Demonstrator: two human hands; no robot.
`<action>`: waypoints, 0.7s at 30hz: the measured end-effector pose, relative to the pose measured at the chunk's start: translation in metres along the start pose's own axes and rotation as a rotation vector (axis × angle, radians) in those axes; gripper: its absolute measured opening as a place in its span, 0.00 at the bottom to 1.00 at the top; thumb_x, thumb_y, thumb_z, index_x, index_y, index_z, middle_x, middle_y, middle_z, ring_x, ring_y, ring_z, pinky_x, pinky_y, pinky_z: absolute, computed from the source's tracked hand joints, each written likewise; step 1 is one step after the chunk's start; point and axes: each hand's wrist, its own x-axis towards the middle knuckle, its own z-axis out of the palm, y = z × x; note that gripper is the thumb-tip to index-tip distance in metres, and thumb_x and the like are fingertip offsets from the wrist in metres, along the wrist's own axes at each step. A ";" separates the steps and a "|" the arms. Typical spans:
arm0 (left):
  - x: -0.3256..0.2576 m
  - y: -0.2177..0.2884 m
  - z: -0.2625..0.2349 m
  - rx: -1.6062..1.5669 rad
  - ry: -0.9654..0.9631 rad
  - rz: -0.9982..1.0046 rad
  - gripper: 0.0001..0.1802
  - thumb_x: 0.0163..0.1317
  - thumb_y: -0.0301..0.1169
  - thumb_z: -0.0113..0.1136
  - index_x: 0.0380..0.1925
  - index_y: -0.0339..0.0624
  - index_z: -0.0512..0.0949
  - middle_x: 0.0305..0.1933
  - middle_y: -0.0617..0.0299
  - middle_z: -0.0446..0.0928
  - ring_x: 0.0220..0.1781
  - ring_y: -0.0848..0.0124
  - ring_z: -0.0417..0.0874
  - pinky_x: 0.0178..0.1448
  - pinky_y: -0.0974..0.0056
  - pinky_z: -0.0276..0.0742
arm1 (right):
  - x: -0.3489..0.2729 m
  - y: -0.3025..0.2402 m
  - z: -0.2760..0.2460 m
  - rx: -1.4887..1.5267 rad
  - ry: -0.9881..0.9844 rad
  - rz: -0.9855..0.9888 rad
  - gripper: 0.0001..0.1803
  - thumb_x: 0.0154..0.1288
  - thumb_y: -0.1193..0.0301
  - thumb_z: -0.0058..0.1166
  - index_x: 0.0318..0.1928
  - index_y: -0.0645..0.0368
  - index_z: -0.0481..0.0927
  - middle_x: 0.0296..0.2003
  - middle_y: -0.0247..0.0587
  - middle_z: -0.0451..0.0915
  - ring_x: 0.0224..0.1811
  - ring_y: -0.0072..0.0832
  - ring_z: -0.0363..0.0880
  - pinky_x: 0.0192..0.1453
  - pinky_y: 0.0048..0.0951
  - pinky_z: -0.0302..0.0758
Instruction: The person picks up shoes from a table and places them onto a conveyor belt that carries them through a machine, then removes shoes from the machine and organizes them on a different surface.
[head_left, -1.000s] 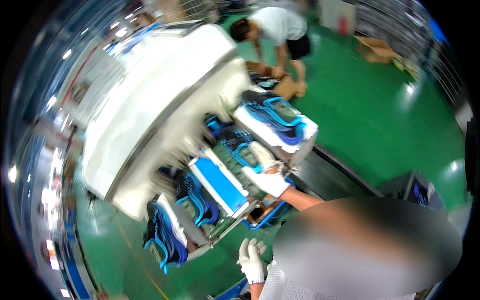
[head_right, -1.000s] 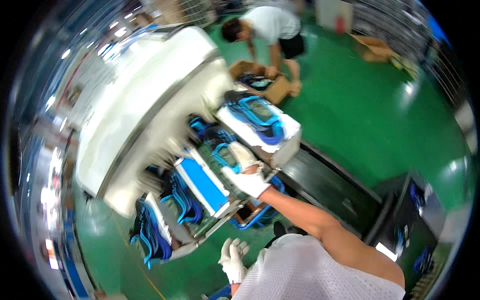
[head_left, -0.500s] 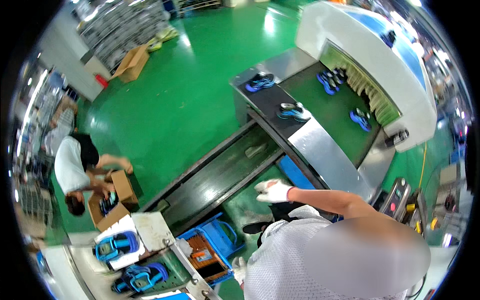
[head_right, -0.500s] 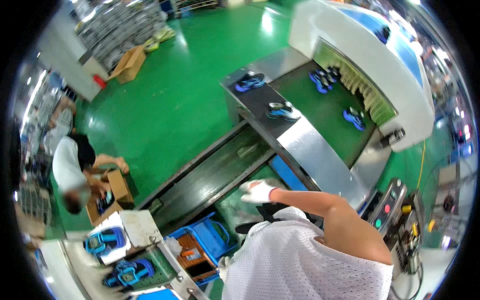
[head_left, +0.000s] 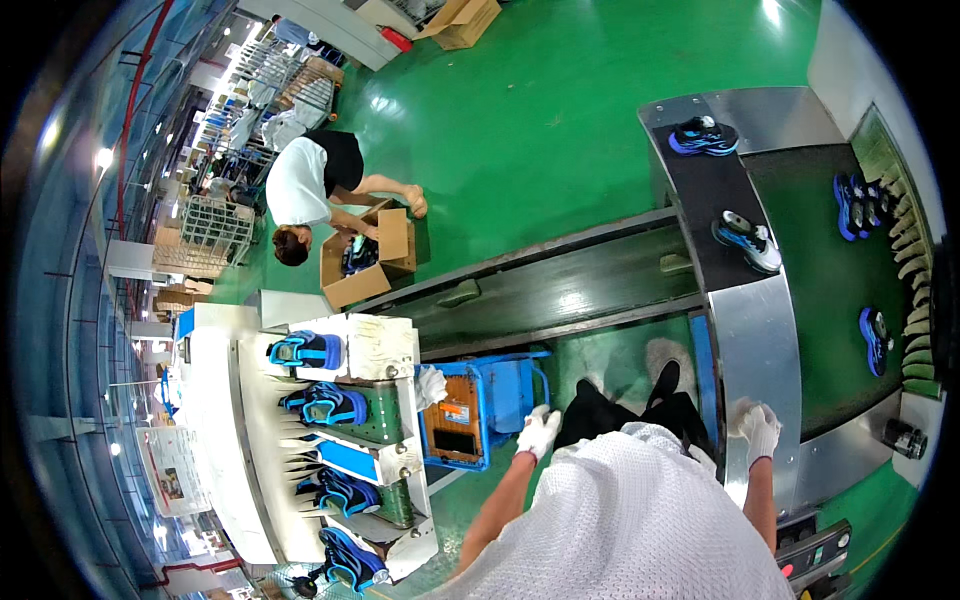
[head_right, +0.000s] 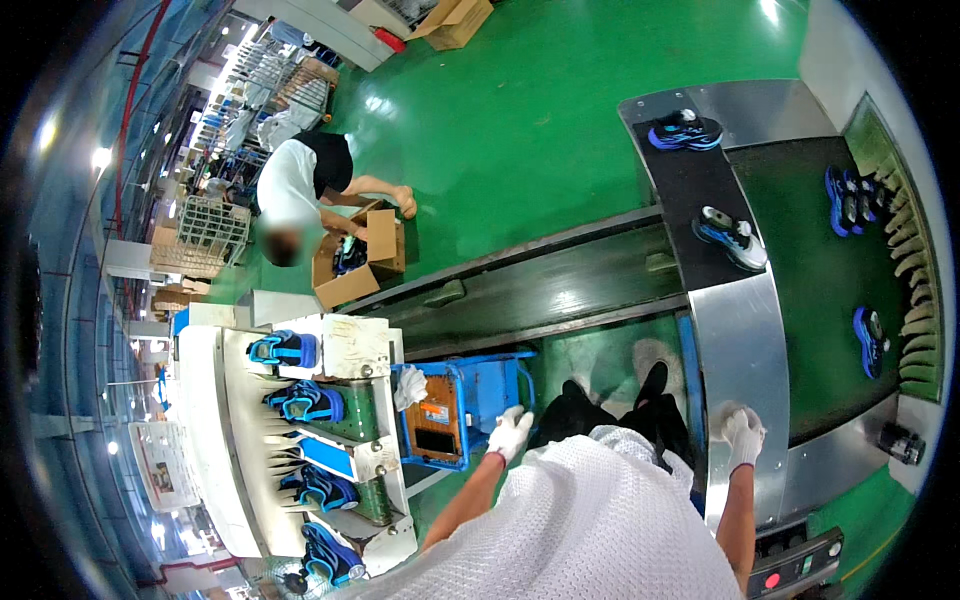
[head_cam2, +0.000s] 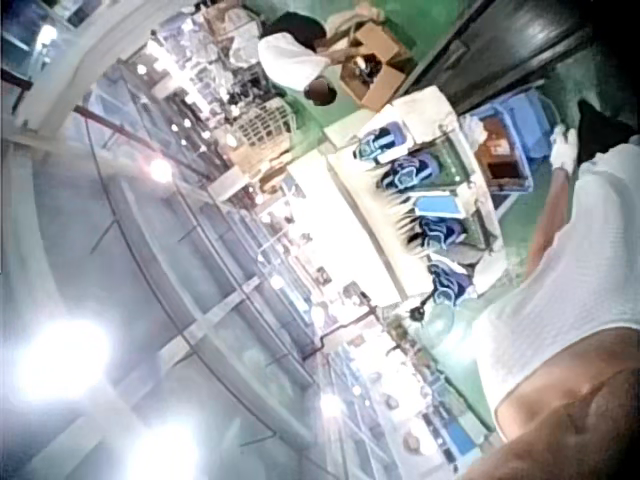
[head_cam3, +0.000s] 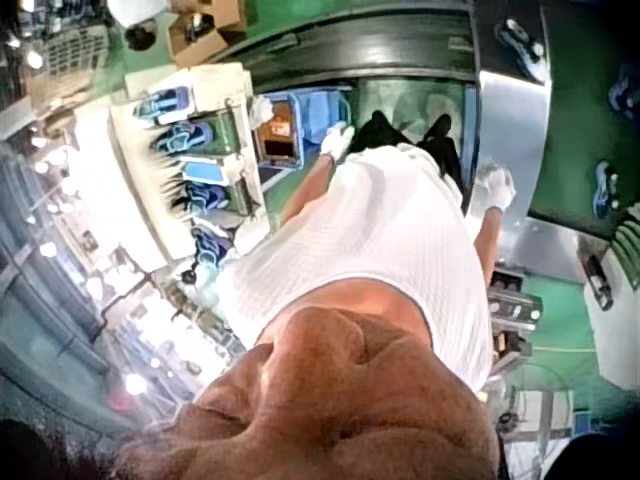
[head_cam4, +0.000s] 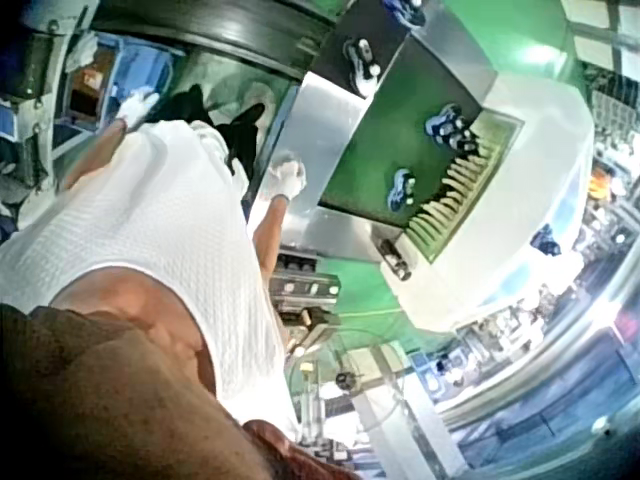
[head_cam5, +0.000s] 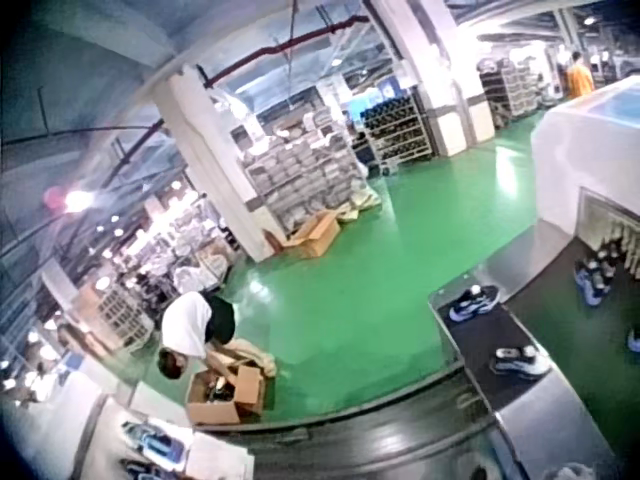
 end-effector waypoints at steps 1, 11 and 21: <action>0.003 0.032 0.003 0.015 -0.049 0.004 0.34 0.71 0.55 0.54 0.68 0.43 0.73 0.65 0.44 0.79 0.69 0.47 0.77 0.74 0.52 0.70 | -0.003 -0.005 -0.013 -0.023 0.035 -0.003 0.23 0.69 0.63 0.65 0.61 0.53 0.79 0.47 0.45 0.84 0.42 0.35 0.86 0.46 0.37 0.85; 0.086 0.201 0.060 0.332 -0.279 0.450 0.34 0.70 0.51 0.57 0.69 0.41 0.71 0.65 0.41 0.78 0.69 0.46 0.78 0.72 0.49 0.72 | -0.098 0.010 -0.058 0.162 0.445 -0.013 0.28 0.72 0.68 0.62 0.69 0.60 0.72 0.43 0.37 0.80 0.36 0.22 0.81 0.31 0.22 0.75; 0.102 0.332 0.109 0.465 -0.526 0.719 0.34 0.71 0.55 0.53 0.69 0.45 0.70 0.66 0.49 0.79 0.69 0.52 0.79 0.74 0.53 0.69 | -0.153 0.078 -0.084 0.308 0.617 -0.044 0.29 0.71 0.72 0.58 0.68 0.67 0.67 0.33 0.32 0.73 0.26 0.19 0.72 0.22 0.22 0.66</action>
